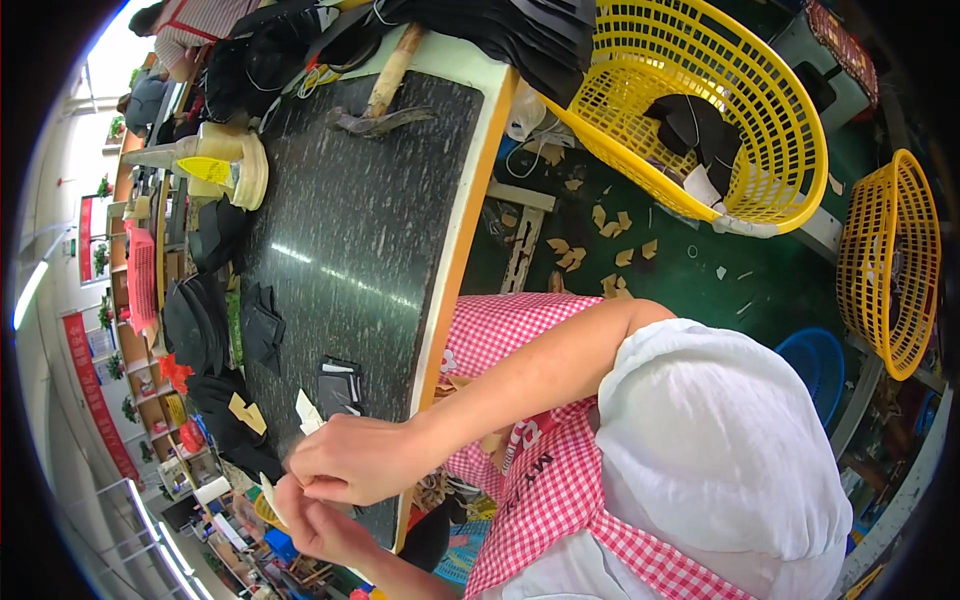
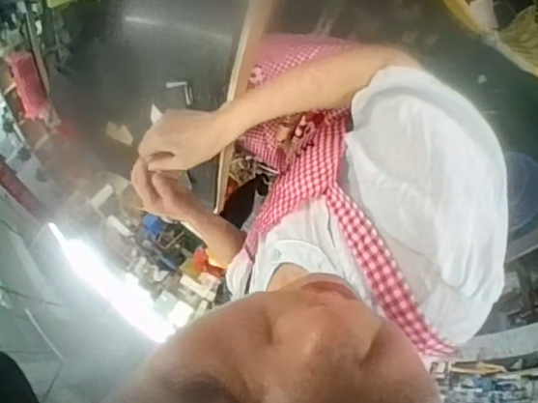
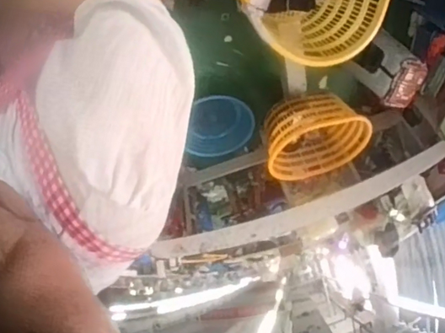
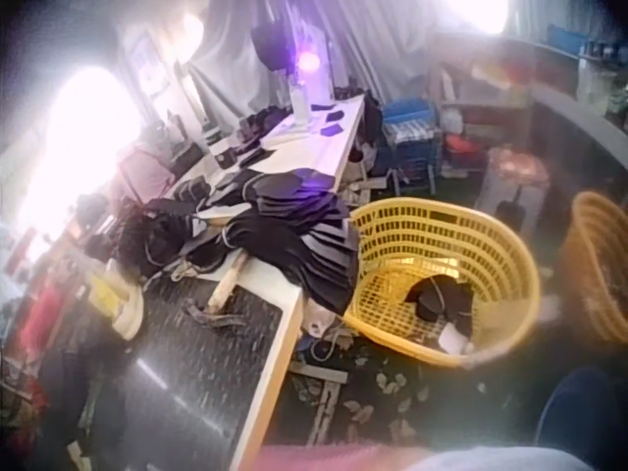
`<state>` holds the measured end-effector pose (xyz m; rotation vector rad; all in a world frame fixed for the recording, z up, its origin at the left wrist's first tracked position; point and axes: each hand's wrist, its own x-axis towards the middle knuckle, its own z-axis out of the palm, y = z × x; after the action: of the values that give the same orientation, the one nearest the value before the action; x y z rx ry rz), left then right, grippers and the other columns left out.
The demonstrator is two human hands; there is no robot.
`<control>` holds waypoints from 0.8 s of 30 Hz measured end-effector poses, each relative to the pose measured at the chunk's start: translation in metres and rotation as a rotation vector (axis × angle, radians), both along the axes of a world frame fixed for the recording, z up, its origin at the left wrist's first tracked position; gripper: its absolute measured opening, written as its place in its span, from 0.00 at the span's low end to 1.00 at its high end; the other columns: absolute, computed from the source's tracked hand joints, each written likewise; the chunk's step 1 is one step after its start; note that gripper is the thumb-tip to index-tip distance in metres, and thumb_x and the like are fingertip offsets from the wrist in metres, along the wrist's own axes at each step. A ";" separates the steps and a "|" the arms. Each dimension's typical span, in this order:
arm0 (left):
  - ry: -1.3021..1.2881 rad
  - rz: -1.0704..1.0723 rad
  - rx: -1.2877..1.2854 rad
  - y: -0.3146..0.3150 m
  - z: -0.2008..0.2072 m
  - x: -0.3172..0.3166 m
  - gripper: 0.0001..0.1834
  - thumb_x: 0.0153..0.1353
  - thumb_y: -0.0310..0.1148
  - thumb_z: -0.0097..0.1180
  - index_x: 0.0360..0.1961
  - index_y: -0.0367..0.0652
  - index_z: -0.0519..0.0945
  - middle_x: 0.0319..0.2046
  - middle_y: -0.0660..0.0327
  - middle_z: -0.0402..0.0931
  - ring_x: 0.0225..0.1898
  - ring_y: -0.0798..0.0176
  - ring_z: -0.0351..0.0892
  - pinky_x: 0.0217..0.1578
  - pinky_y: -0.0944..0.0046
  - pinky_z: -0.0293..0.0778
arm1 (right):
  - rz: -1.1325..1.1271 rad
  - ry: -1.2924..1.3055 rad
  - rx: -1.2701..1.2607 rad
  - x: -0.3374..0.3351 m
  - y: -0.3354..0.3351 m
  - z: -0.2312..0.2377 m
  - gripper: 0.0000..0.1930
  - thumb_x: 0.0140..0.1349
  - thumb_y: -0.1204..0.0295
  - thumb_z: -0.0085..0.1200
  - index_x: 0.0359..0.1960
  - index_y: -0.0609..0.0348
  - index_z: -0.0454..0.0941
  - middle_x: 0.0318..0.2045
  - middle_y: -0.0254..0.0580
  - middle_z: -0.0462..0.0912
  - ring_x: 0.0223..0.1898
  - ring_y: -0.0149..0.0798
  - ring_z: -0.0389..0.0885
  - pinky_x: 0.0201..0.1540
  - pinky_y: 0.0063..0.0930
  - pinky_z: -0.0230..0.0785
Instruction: The person sorts shoe components by hand, picking up black and white material pieces from a table, pairing them together, and placing the organized pieces into different piles and baskets.
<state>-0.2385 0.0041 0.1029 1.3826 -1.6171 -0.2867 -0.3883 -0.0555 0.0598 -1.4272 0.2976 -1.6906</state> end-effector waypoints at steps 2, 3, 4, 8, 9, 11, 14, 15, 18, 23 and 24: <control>0.130 -0.176 0.140 0.003 0.003 0.001 0.20 0.64 0.32 0.51 0.53 0.28 0.71 0.49 0.56 0.74 0.48 0.64 0.75 0.50 0.66 0.70 | 0.036 -0.010 0.051 -0.004 0.002 0.003 0.10 0.52 0.74 0.54 0.17 0.65 0.68 0.17 0.47 0.73 0.21 0.49 0.75 0.23 0.38 0.65; 0.130 -0.176 0.139 0.002 0.003 0.001 0.20 0.64 0.32 0.51 0.53 0.28 0.71 0.49 0.56 0.74 0.48 0.64 0.75 0.50 0.66 0.70 | 0.065 -0.012 0.097 -0.006 0.001 0.004 0.11 0.50 0.74 0.53 0.15 0.65 0.69 0.15 0.48 0.73 0.20 0.50 0.76 0.23 0.39 0.66; 0.195 -0.256 0.177 0.002 0.004 0.001 0.21 0.64 0.32 0.53 0.53 0.29 0.71 0.48 0.56 0.75 0.48 0.65 0.75 0.50 0.66 0.70 | 0.066 -0.012 0.096 -0.008 -0.001 0.002 0.11 0.50 0.74 0.53 0.15 0.65 0.69 0.15 0.48 0.73 0.20 0.50 0.76 0.23 0.39 0.66; 0.315 -0.183 0.238 0.004 -0.006 -0.001 0.26 0.55 0.33 0.64 0.50 0.28 0.72 0.42 0.54 0.77 0.43 0.63 0.77 0.46 0.65 0.72 | 0.047 0.028 -0.001 -0.008 -0.006 -0.006 0.11 0.53 0.73 0.55 0.18 0.63 0.68 0.16 0.44 0.72 0.19 0.48 0.74 0.21 0.36 0.64; 0.321 -0.173 0.238 0.005 -0.008 0.001 0.26 0.55 0.33 0.64 0.50 0.28 0.72 0.42 0.54 0.77 0.43 0.63 0.77 0.46 0.65 0.72 | 0.041 0.048 -0.022 -0.007 -0.007 -0.006 0.12 0.53 0.72 0.56 0.18 0.63 0.68 0.16 0.44 0.72 0.20 0.48 0.74 0.22 0.36 0.64; 0.460 -0.176 0.258 0.008 -0.013 0.006 0.22 0.56 0.31 0.64 0.48 0.28 0.74 0.41 0.55 0.77 0.42 0.64 0.77 0.45 0.66 0.72 | 0.047 0.066 -0.011 -0.004 -0.007 -0.004 0.12 0.51 0.72 0.55 0.17 0.64 0.69 0.16 0.46 0.73 0.20 0.49 0.75 0.23 0.38 0.65; 0.405 -0.251 0.237 0.011 -0.019 0.009 0.15 0.63 0.30 0.54 0.48 0.31 0.75 0.45 0.58 0.76 0.46 0.68 0.75 0.46 0.69 0.70 | 0.036 0.141 -0.016 0.002 -0.008 -0.008 0.11 0.51 0.71 0.55 0.16 0.65 0.70 0.17 0.48 0.74 0.21 0.51 0.76 0.24 0.41 0.66; 0.416 -0.239 0.234 0.011 -0.021 0.011 0.15 0.63 0.30 0.54 0.48 0.31 0.75 0.45 0.58 0.76 0.46 0.68 0.75 0.46 0.69 0.70 | 0.020 0.193 -0.033 0.004 -0.009 -0.009 0.11 0.53 0.70 0.54 0.18 0.64 0.71 0.18 0.47 0.74 0.22 0.51 0.76 0.25 0.41 0.67; 0.481 -0.303 0.212 0.010 -0.026 0.015 0.13 0.64 0.28 0.52 0.47 0.30 0.75 0.45 0.57 0.76 0.46 0.68 0.75 0.47 0.68 0.71 | -0.033 0.199 -0.086 0.009 -0.013 -0.012 0.12 0.58 0.69 0.53 0.21 0.62 0.68 0.19 0.43 0.72 0.20 0.47 0.74 0.22 0.37 0.66; 0.549 0.144 0.038 0.003 -0.040 0.028 0.09 0.63 0.22 0.48 0.42 0.27 0.76 0.40 0.54 0.77 0.41 0.66 0.75 0.46 0.69 0.70 | 0.041 0.215 -0.072 0.008 -0.017 -0.011 0.11 0.58 0.69 0.53 0.22 0.62 0.69 0.20 0.43 0.71 0.20 0.48 0.74 0.21 0.38 0.65; 0.475 0.238 0.019 0.003 -0.030 0.037 0.09 0.64 0.22 0.48 0.42 0.27 0.76 0.39 0.54 0.77 0.40 0.66 0.76 0.45 0.68 0.71 | 0.091 0.306 -0.088 0.000 -0.018 -0.008 0.11 0.57 0.70 0.53 0.23 0.62 0.69 0.19 0.42 0.70 0.21 0.47 0.74 0.22 0.38 0.65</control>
<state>-0.2019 0.0069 0.0725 1.3789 -1.0546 -0.4500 -0.3883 -0.0735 0.0517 -1.7413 0.3239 -1.4255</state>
